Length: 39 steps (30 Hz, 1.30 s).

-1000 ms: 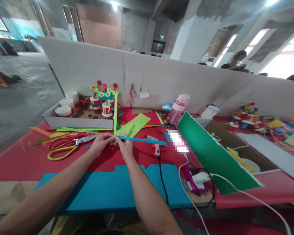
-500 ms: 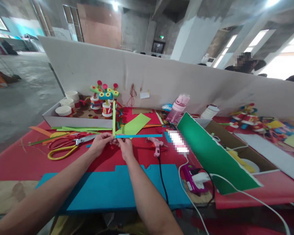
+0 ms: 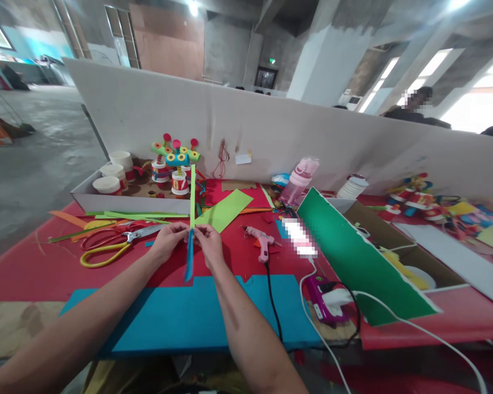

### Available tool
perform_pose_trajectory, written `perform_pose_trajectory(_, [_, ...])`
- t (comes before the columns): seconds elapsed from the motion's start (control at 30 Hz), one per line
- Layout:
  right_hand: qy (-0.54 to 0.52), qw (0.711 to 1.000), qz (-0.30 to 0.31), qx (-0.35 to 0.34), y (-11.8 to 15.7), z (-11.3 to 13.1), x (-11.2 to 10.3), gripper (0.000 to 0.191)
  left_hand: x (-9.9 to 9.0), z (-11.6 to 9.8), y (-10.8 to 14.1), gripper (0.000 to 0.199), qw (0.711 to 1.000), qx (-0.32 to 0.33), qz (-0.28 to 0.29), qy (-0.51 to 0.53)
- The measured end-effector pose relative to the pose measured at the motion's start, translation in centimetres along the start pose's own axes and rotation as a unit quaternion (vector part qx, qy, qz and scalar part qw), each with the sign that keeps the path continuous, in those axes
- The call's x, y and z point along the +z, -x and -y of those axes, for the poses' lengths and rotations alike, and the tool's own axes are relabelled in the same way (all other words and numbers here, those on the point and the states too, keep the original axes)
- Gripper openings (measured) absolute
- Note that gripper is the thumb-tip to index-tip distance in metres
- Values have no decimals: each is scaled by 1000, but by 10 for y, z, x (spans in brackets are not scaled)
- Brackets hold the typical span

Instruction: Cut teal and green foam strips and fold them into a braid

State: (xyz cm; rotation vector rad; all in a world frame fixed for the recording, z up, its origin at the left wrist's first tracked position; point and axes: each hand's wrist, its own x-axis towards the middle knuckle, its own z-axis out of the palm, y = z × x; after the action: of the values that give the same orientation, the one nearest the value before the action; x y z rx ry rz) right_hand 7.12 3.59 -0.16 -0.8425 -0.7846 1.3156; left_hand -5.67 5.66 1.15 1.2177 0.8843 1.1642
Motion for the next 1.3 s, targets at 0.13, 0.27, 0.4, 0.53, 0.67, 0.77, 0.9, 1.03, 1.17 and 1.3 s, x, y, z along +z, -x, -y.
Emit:
perform_pose_trajectory(0.13, [7,1000,-3,7,0,-1,-1,33,-2,0,-1,30,1000,-18,16,12])
perform_pose_trajectory(0.27, [16,1000,-4,13,1,1,-2,32,-1,1,-1,28,1000,-4,14,15])
perform_pose_trajectory(0.4, [1,999,-29,-15,-1,2,-2,27,5,-2,3,25,999,-19,19,40])
perform_pose_trajectory(0.53, [-8,997,-65,-50,-2,3,-2,24,9,-6,8,26,998,-40,37,23])
perform_pose_trajectory(0.67, [32,997,-54,-46,1,3,0,24,10,-7,8,28,1000,-12,5,-2])
perform_pose_trajectory(0.77, [66,997,-34,-32,3,3,2,26,9,-8,8,25,999,4,-39,-26])
perform_pose_trajectory(0.9, [80,996,-25,-29,4,5,3,27,6,-7,6,23,999,10,-44,-30])
perform_pose_trajectory(1.03, [79,996,-16,-30,5,7,3,27,4,-3,4,23,999,14,-37,-22])
perform_pose_trajectory(1.17, [90,996,-22,-19,6,9,2,27,4,-2,3,25,998,24,-38,-51])
perform_pose_trajectory(1.3, [105,993,-27,-47,5,7,1,24,5,-2,4,24,999,9,-27,-36])
